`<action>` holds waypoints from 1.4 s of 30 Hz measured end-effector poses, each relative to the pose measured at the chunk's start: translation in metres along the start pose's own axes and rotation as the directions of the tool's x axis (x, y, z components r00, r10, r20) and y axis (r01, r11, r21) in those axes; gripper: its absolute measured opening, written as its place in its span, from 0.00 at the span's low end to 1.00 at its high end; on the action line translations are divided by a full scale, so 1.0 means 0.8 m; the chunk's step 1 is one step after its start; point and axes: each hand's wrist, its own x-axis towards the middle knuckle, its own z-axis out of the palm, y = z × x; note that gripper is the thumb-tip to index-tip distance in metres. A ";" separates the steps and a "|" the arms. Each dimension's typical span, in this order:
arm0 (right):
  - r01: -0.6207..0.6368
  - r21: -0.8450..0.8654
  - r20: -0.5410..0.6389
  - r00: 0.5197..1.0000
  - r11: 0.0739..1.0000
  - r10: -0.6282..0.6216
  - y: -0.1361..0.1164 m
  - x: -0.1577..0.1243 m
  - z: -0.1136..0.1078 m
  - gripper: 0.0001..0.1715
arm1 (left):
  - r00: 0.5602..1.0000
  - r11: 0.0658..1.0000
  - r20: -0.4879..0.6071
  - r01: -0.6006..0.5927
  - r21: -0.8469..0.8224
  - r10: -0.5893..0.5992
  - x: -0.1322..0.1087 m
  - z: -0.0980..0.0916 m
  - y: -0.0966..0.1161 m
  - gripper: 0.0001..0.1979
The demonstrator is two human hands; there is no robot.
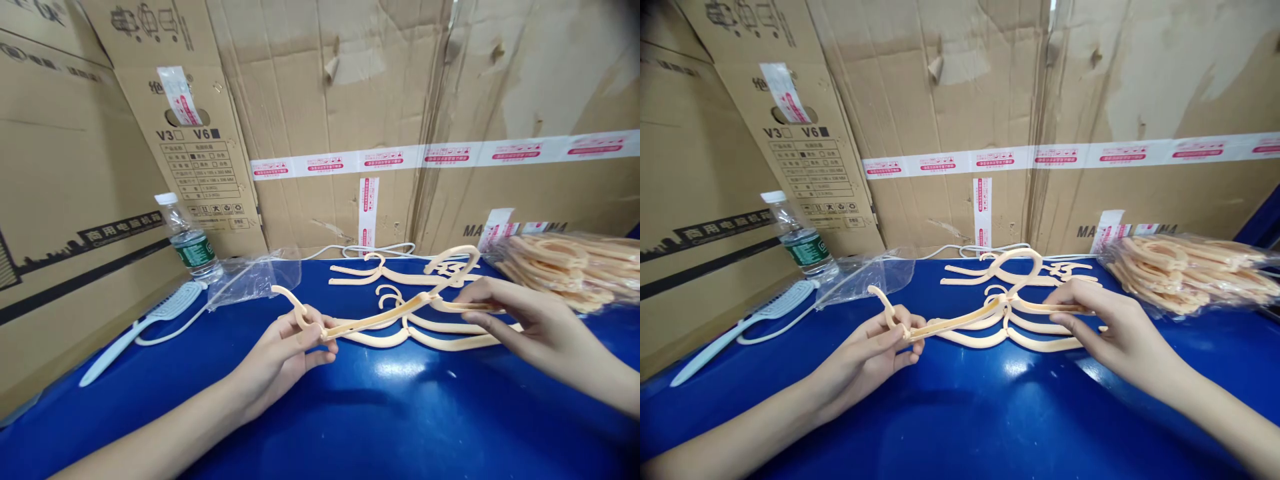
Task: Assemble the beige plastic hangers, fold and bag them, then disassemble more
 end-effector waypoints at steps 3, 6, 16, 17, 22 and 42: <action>0.014 -0.016 -0.014 1.000 1.000 -0.014 -0.002 -0.001 -0.001 0.04 | 1.000 1.000 0.004 -0.001 -0.015 0.001 0.001 -0.002 0.000 0.05; 0.034 -0.039 -0.044 0.998 0.999 -0.036 -0.006 -0.001 -0.001 0.04 | 1.000 1.000 0.008 0.003 -0.010 -0.003 0.002 -0.003 -0.001 0.05; 0.059 -0.032 -0.033 0.998 0.998 -0.060 -0.014 -0.001 0.003 0.03 | 0.993 1.000 -0.117 -0.004 0.005 0.004 0.004 -0.005 -0.005 0.09; 0.057 -0.032 -0.031 0.998 0.998 -0.058 -0.015 -0.001 0.004 0.02 | 0.991 1.000 -0.131 -0.012 0.010 0.013 0.004 -0.005 -0.006 0.10; 0.058 -0.025 0.003 0.998 0.998 -0.058 -0.026 -0.004 0.011 0.03 | 0.977 0.997 -0.206 -0.037 0.065 0.049 0.005 -0.007 -0.010 0.16; 0.097 -0.208 -0.070 0.991 0.973 -0.113 -0.025 -0.007 0.007 0.04 | 0.979 1.000 -0.202 0.008 -0.026 -0.013 0.005 -0.005 -0.001 0.08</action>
